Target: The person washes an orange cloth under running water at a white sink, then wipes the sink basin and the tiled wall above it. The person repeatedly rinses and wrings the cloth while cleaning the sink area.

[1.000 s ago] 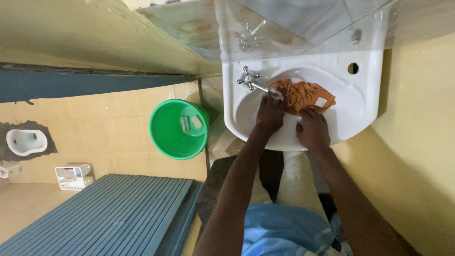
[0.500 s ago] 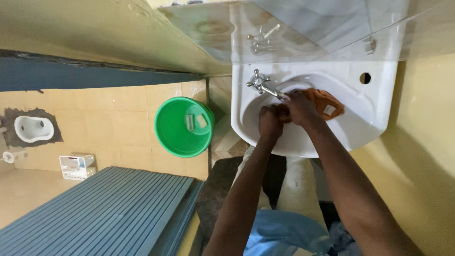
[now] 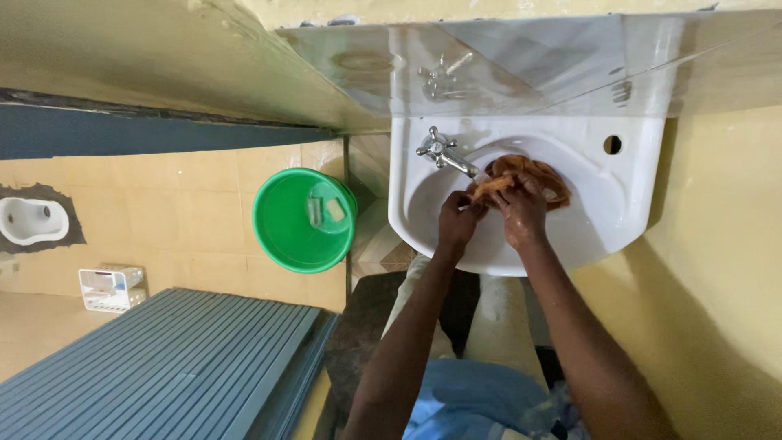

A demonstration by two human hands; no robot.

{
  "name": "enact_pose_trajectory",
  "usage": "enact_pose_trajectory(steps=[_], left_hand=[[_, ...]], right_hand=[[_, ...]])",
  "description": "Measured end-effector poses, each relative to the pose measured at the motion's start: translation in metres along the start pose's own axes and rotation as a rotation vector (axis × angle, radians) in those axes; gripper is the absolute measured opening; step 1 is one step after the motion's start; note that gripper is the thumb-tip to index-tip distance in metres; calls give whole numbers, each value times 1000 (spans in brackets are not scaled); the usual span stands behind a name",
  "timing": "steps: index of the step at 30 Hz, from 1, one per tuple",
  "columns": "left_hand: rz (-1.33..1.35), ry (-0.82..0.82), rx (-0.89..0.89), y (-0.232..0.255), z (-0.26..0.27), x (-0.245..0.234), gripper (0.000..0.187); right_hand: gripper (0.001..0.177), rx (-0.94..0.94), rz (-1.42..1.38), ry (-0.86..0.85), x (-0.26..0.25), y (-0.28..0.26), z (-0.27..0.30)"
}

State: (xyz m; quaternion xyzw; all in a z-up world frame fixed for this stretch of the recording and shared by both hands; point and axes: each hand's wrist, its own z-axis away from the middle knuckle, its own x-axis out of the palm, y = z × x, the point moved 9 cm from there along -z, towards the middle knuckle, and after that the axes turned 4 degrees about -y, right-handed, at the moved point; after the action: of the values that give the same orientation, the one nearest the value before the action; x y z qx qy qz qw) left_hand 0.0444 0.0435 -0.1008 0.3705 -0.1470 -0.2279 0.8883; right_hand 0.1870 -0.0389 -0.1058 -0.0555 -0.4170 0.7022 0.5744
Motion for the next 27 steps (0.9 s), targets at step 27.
enact_pose_trajectory(steps=[27], left_hand=[[-40, 257, -78, 22, -25, 15, 21]], right_hand=[[41, 443, 70, 5, 2, 76, -15]])
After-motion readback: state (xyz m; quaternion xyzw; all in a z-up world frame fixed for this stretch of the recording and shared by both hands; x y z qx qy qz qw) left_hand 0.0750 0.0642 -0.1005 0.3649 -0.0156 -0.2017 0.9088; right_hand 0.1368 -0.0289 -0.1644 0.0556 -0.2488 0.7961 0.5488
